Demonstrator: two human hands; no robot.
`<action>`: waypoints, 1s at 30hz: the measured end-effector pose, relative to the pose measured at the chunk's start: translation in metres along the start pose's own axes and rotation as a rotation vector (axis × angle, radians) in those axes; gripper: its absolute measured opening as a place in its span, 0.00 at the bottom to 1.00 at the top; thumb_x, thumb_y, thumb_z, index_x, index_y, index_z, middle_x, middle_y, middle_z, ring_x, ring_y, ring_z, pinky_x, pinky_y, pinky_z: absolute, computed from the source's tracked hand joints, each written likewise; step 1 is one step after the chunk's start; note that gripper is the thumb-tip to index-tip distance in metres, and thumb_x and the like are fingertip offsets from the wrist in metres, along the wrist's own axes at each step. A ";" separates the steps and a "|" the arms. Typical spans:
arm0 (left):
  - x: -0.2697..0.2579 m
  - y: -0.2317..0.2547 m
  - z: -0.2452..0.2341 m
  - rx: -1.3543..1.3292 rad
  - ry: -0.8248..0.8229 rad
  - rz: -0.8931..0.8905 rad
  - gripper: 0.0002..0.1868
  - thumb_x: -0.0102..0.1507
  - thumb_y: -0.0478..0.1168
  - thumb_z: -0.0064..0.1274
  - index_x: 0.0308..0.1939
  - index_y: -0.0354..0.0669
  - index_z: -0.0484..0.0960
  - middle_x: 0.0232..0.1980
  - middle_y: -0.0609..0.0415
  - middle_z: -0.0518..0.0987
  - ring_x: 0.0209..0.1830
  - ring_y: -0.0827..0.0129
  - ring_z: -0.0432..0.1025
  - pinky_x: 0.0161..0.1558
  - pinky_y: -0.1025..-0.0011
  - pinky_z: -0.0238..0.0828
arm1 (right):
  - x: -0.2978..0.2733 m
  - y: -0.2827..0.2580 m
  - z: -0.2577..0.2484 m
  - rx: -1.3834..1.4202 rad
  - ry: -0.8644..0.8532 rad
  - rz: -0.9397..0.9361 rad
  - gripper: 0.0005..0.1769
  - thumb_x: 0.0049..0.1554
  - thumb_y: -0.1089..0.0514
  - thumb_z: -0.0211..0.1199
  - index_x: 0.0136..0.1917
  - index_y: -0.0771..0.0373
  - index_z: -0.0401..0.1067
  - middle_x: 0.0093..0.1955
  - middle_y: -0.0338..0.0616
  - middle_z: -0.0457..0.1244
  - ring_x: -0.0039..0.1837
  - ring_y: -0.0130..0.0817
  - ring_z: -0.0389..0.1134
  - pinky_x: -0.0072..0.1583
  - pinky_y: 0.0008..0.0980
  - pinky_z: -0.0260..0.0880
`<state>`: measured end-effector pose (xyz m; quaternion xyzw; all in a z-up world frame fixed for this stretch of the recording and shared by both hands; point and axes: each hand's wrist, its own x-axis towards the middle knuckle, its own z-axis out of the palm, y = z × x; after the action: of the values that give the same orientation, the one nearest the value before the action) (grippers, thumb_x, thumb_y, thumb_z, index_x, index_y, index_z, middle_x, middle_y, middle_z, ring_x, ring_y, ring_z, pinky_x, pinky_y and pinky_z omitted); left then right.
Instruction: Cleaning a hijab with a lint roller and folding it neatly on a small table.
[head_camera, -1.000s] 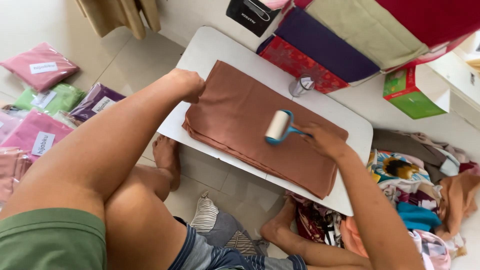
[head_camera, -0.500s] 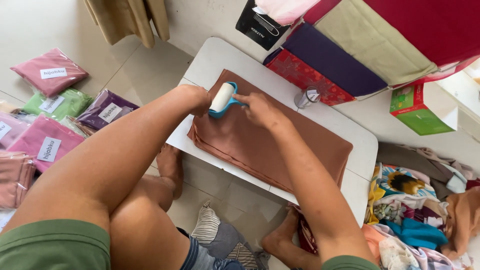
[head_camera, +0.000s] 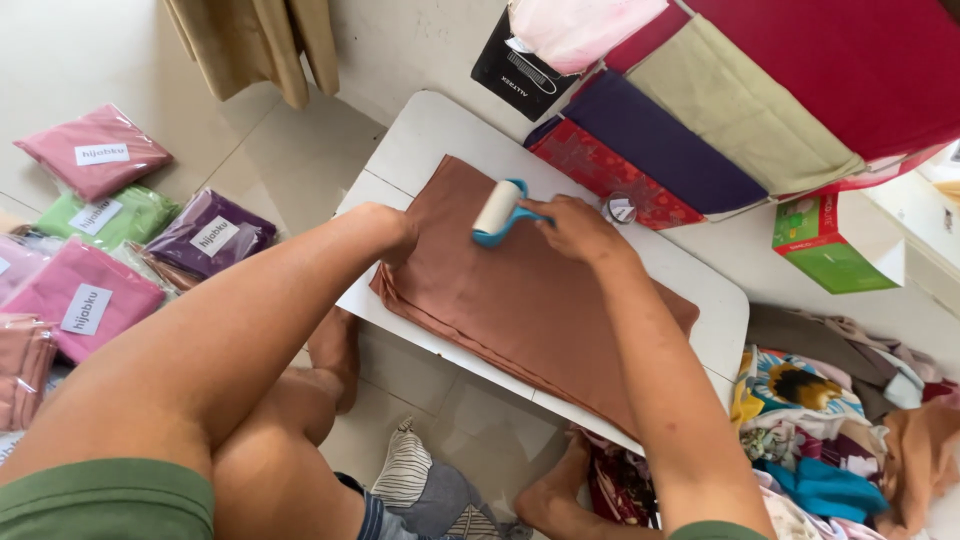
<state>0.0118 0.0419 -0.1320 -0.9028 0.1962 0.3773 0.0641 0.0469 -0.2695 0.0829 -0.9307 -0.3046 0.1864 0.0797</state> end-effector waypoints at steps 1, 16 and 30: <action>-0.058 0.032 -0.053 -0.030 0.017 -0.010 0.39 0.57 0.47 0.70 0.66 0.31 0.74 0.62 0.41 0.80 0.64 0.50 0.75 0.61 0.52 0.74 | 0.012 -0.011 -0.001 -0.036 -0.031 0.014 0.27 0.62 0.57 0.52 0.73 0.40 0.69 0.55 0.68 0.67 0.61 0.67 0.68 0.62 0.56 0.70; -0.090 0.037 -0.082 -0.068 0.197 0.113 0.41 0.54 0.59 0.67 0.68 0.46 0.76 0.70 0.43 0.71 0.66 0.49 0.72 0.65 0.62 0.73 | -0.006 -0.007 0.001 0.122 0.015 -0.029 0.23 0.62 0.62 0.55 0.69 0.53 0.73 0.56 0.70 0.66 0.62 0.69 0.67 0.60 0.58 0.70; -0.059 0.047 -0.086 0.080 0.182 0.088 0.32 0.57 0.61 0.64 0.60 0.48 0.85 0.64 0.42 0.76 0.57 0.48 0.80 0.58 0.58 0.80 | -0.273 0.247 0.040 -0.598 -0.086 0.534 0.27 0.59 0.58 0.54 0.65 0.27 0.75 0.52 0.43 0.69 0.55 0.48 0.73 0.58 0.46 0.71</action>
<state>0.0121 -0.0062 -0.0280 -0.9206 0.2556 0.2881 0.0652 -0.0400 -0.6286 0.0630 -0.9506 -0.0961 0.1425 -0.2585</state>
